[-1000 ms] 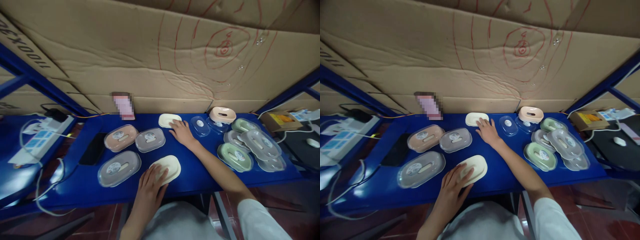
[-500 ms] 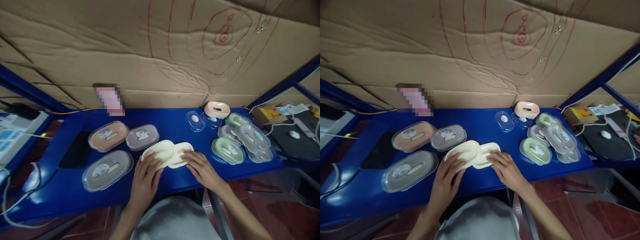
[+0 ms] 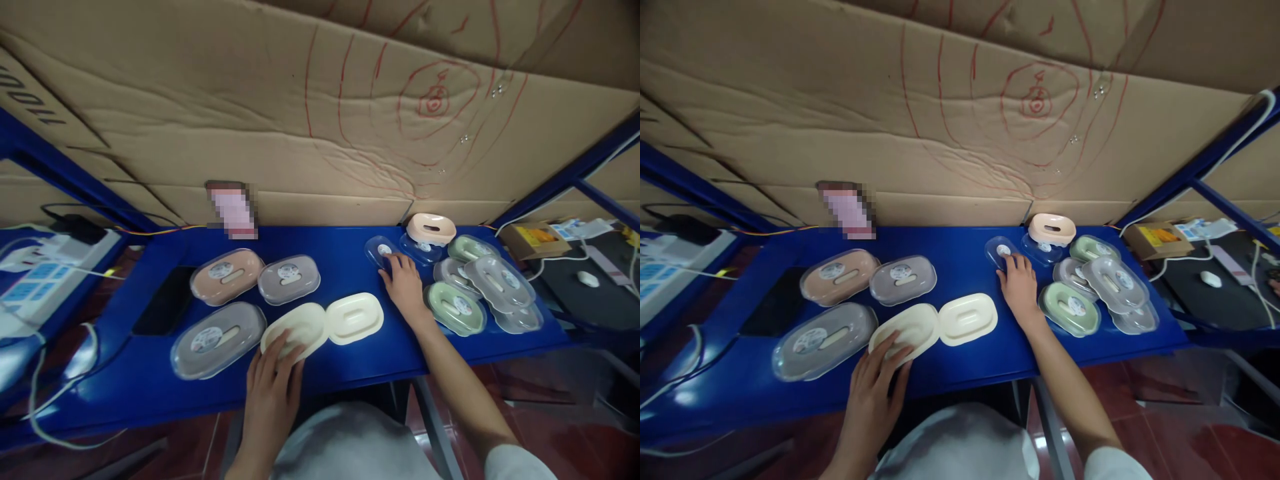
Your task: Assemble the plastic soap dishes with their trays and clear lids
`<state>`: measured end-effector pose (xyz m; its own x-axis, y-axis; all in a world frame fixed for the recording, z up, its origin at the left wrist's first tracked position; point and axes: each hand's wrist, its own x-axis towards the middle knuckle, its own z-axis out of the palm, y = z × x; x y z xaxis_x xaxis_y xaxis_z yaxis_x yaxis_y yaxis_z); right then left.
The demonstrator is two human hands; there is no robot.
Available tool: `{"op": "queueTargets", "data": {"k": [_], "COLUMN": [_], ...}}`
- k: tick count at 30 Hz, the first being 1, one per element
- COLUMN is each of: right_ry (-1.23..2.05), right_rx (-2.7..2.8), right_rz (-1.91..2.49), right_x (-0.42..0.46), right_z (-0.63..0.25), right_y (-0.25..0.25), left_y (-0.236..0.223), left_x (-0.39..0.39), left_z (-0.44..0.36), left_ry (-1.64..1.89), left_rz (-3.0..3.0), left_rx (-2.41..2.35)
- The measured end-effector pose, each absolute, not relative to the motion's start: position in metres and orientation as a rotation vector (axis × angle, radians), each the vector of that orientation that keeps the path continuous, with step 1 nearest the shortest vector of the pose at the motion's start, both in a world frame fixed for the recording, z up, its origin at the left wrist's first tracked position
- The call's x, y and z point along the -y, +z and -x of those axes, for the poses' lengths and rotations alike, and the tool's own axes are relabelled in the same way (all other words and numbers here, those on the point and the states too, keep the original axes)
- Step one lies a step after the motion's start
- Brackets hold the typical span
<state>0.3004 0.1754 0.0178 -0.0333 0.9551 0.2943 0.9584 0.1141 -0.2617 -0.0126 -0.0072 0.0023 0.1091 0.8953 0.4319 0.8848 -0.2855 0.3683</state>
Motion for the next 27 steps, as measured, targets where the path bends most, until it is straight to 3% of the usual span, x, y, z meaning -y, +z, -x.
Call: {"op": "queueTargets", "data": {"k": [6,12,17,24,27], "right_ry": [0.023,0.403,0.336,0.321,0.102], "right_rx": [2.154,2.524,2.583,2.645,2.571], "right_rz": [1.632,1.298,1.330,1.267,1.475], "right_x": [-0.138,-0.072,-0.044,-0.075,-0.130], "right_z": [-0.301,-0.295,-0.293,-0.312,-0.336], "right_y": [0.029,0.037,0.033,0.074,0.106], "left_y": [0.003,0.006,0.006,0.005,0.005], "left_x": [-0.007,-0.021,-0.024,-0.022,-0.023], "left_z": [0.008,0.002,0.000,-0.009,-0.014], "left_ry": [0.973,0.945,0.917,0.880,0.888], "left_rz": [-2.352,-2.383,-2.395,-2.355,-2.337], "left_rx": [-1.854,-1.892,-1.909,-2.069,-2.090]}}
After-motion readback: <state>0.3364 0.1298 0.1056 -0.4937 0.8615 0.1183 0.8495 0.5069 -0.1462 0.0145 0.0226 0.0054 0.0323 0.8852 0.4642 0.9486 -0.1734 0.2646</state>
